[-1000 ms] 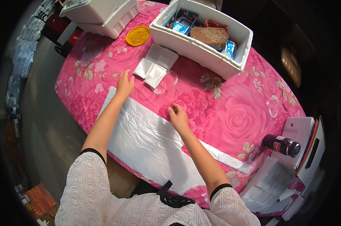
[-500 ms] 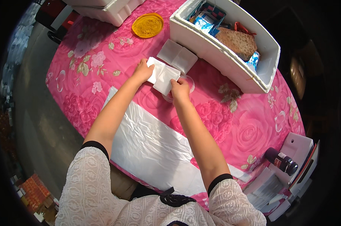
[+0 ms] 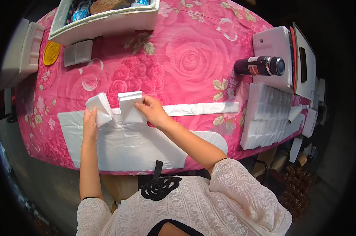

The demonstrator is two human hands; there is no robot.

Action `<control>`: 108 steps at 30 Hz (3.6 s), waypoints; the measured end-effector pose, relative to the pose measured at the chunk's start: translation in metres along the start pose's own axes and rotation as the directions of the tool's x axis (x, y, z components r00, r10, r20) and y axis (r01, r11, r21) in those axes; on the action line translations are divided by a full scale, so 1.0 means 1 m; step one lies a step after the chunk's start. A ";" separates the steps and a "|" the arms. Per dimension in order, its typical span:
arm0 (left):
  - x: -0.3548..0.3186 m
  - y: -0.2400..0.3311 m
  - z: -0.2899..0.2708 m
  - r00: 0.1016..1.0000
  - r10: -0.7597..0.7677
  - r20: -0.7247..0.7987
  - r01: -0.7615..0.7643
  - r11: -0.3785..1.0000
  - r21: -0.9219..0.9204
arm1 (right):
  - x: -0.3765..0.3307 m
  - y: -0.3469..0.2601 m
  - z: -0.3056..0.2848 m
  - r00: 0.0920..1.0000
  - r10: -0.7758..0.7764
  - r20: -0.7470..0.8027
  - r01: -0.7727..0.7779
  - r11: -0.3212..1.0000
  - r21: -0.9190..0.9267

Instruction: The person wraps small white rectangular items in clear plastic film on a pink floral tablecloth. They unroll the film, place an item on it, fold the film around the item, and set the wrapped unit aside. The person repeats this process for several items, arranging the finished wrapped units in a grid pattern on the table.

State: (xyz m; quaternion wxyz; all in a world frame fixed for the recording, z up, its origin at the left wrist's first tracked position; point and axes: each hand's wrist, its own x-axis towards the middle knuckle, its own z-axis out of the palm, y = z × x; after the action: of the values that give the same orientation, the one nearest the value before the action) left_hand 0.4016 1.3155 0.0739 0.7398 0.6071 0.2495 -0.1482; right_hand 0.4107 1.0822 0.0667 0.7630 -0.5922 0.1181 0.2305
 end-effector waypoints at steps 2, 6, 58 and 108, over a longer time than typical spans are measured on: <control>-0.039 -0.030 0.048 0.987 -0.122 0.109 0.130 0.989 -0.075 | -0.079 -0.006 -0.058 0.997 0.072 -0.025 -0.071 0.997 0.038; -0.115 -0.080 0.173 0.906 -0.300 0.300 0.329 0.943 -0.050 | -0.229 -0.007 -0.158 0.953 0.285 -0.101 -0.262 0.945 0.195; -0.210 -0.229 0.519 0.962 0.006 0.273 -0.055 0.984 0.170 | -0.378 0.016 -0.376 0.759 -0.286 -0.585 0.083 0.934 -0.348; 0.132 0.057 -0.074 0.715 0.658 -0.235 -0.229 0.538 0.811 | 0.137 -0.013 0.046 0.994 0.108 -0.012 -0.107 0.965 -0.239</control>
State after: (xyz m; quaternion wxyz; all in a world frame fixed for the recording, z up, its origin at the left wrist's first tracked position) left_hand 0.5270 1.4114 0.0378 0.3471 0.9091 0.1861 0.1356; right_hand 0.5316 1.1532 0.0282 0.6725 -0.6725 0.1208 0.2845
